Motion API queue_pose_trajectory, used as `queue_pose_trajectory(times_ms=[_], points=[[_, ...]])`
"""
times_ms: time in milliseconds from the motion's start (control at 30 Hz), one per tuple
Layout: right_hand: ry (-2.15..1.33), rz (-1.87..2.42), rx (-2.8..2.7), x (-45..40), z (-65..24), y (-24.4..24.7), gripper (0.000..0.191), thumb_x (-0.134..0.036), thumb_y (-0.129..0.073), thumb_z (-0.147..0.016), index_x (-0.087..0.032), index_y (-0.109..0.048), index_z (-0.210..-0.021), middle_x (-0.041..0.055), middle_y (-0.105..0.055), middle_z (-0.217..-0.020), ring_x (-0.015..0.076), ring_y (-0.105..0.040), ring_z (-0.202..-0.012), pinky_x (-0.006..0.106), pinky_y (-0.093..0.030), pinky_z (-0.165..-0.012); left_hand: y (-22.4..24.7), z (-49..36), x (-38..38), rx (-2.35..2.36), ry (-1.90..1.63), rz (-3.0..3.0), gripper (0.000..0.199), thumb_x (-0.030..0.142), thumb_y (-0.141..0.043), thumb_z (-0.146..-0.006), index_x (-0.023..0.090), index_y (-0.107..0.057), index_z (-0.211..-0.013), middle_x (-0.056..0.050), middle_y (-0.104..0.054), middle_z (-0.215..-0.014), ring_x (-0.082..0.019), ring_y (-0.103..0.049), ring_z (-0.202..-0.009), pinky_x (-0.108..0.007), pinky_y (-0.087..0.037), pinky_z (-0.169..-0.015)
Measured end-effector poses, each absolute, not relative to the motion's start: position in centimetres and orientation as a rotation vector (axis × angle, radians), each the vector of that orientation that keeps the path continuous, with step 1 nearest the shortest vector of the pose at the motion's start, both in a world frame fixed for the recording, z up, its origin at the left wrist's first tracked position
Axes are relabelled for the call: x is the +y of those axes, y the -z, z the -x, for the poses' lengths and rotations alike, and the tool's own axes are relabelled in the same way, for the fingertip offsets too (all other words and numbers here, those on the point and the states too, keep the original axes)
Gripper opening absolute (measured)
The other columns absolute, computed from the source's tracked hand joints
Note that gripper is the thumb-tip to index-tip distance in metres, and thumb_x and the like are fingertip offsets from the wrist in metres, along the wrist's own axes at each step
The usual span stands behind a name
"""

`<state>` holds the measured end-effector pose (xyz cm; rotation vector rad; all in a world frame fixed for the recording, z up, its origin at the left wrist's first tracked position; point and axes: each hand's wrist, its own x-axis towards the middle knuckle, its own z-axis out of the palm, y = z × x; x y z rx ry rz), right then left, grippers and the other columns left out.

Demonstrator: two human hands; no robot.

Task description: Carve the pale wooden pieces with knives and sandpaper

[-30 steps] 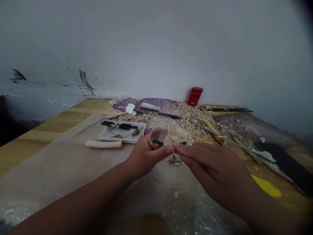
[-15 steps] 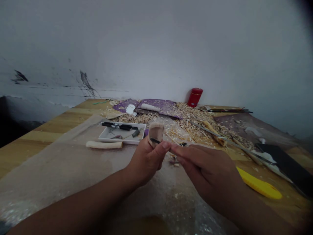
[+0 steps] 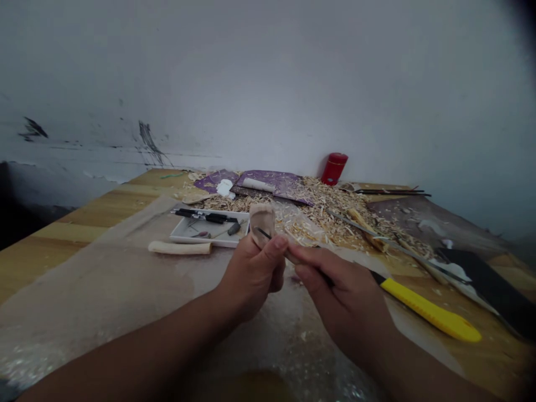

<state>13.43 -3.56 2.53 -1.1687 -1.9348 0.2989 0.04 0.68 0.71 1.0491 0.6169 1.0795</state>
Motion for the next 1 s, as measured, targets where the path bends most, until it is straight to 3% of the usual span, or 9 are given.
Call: queue_pose_trajectory(times_ms=[133,333,633,1000], points=[[-0.389,1.182,-1.861,-3.2,-14.0,-2.9,0.025,-0.022,-0.046,-0.082,-0.025,-0.056,-0.105,-0.0002,-0.065,-0.097,0.012,-0.061,-0.084,0.024,-0.049,-0.069,-0.3,0.3,1.1,0.61,-1.068,-1.141,0.036,0.043,-0.051,-0.074,0.018,-0.035,-0.055,0.008,-0.028,-0.04,-0.004,-0.022,-0.035,-0.019,-0.016,-0.034],[-0.129,1.18,-2.084,-3.6,-15.4,-4.1,0.027,-0.021,-0.047,-0.081,-0.028,-0.057,-0.105,-0.0017,-0.066,-0.094,0.0116,-0.061,-0.08,0.023,-0.048,-0.068,-0.3,1.2,2.0,0.742,-1.16,-1.354,0.027,0.037,-0.059,-0.069,0.016,-0.043,-0.062,0.008,-0.032,-0.046,-0.004,-0.025,-0.04,-0.018,-0.022,-0.039],[-0.047,1.24,-2.215,-4.2,-16.2,-4.9,0.03,-0.021,-0.044,-0.082,-0.028,-0.055,-0.108,-0.003,-0.062,-0.069,0.0082,-0.055,-0.058,0.02,-0.038,-0.052,-1.1,1.6,2.2,0.878,-1.176,-1.851,0.024,0.034,-0.059,-0.068,0.016,-0.045,-0.061,0.004,-0.041,-0.055,-0.007,-0.036,-0.052,-0.021,-0.03,-0.049],[0.076,1.203,-2.219,-4.1,-15.7,-4.3,0.029,-0.019,-0.042,-0.081,-0.024,-0.056,-0.106,-0.0019,-0.053,-0.058,0.009,-0.046,-0.05,0.022,-0.03,-0.048,-1.3,1.6,1.7,0.864,-1.212,-1.841,0.017,0.031,-0.054,-0.073,0.017,-0.048,-0.066,0.004,-0.045,-0.059,-0.007,-0.037,-0.054,-0.02,-0.032,-0.05]])
